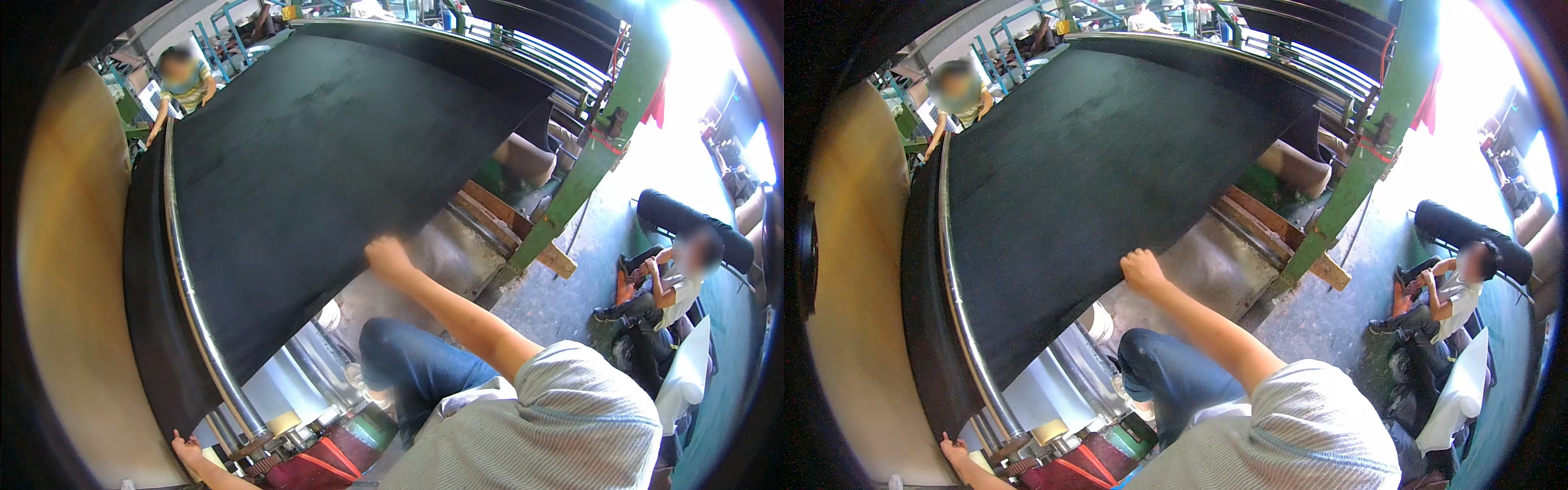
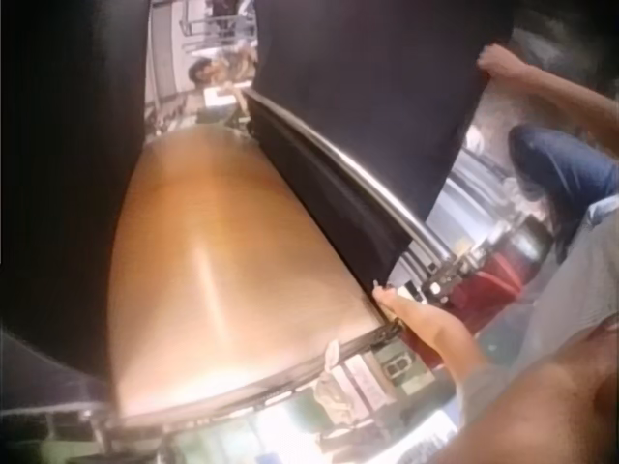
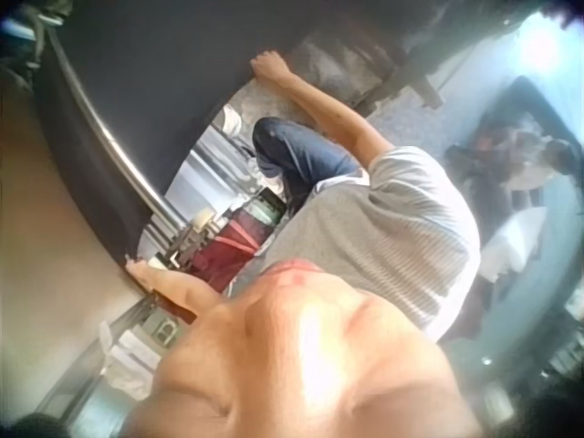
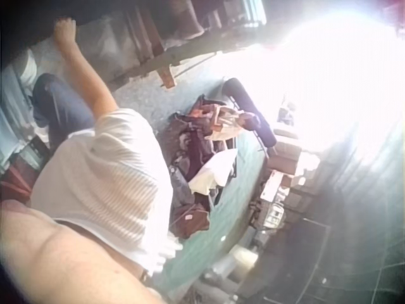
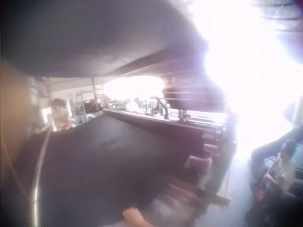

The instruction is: The person guides a large black fabric sheet through a roller machine, smoothing and aligning it with both hands. They then switch to a beige fabric sheet and continue feeding it through the rollers.

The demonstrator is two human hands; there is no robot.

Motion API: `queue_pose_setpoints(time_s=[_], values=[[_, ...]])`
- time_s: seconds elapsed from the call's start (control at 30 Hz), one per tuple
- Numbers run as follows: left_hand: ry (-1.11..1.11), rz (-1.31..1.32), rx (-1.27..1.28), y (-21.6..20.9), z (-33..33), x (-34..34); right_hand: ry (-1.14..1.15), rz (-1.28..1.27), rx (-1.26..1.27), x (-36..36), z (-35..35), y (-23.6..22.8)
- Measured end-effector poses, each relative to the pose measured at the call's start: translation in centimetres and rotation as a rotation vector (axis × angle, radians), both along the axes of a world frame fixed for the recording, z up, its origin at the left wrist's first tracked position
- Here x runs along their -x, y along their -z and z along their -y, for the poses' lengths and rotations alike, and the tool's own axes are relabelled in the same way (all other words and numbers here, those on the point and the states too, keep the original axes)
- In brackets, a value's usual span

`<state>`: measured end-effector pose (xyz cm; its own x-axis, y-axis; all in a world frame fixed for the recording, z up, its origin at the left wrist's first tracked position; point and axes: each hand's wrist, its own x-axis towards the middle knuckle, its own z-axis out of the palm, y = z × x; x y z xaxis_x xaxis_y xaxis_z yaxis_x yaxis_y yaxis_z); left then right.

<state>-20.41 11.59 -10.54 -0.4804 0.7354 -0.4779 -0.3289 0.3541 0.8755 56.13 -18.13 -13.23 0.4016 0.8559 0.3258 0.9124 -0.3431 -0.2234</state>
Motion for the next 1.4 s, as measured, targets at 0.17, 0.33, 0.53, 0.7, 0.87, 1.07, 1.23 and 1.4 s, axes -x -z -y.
queue_pose_setpoints(time_s=[0.17,0.33,0.53,0.7,0.87,1.07,1.23,1.4], values=[[0.170,0.113,-0.017,-0.9,0.8,-6.2,-0.128,-0.037,0.021,3.3,2.2,1.2],[-0.002,-0.057,-0.110,-0.6,1.0,-0.8,-0.236,-0.098,-0.065,6.5,0.7,-0.6],[-0.261,-0.054,-0.079,-0.2,1.2,-4.9,-0.299,-0.113,-0.055,8.0,0.3,-0.5],[-0.104,0.043,-0.086,-0.9,1.8,-4.1,-0.389,-0.158,-0.023,11.1,-1.1,-0.6],[0.205,0.132,-0.078,-1.8,1.3,-4.3,-0.578,-0.128,-0.141,11.6,-1.5,-1.8],[0.026,0.032,-0.058,-1.0,1.2,-1.5,-0.341,-0.025,-0.227,5.4,-1.8,-3.9],[-0.144,-0.021,-0.021,-0.9,1.8,-3.1,-0.044,0.028,-0.072,1.4,0.1,-1.5],[-0.109,0.039,-0.077,-1.1,1.6,-1.1,-0.243,-0.040,-0.077,5.6,1.5,-0.6]])
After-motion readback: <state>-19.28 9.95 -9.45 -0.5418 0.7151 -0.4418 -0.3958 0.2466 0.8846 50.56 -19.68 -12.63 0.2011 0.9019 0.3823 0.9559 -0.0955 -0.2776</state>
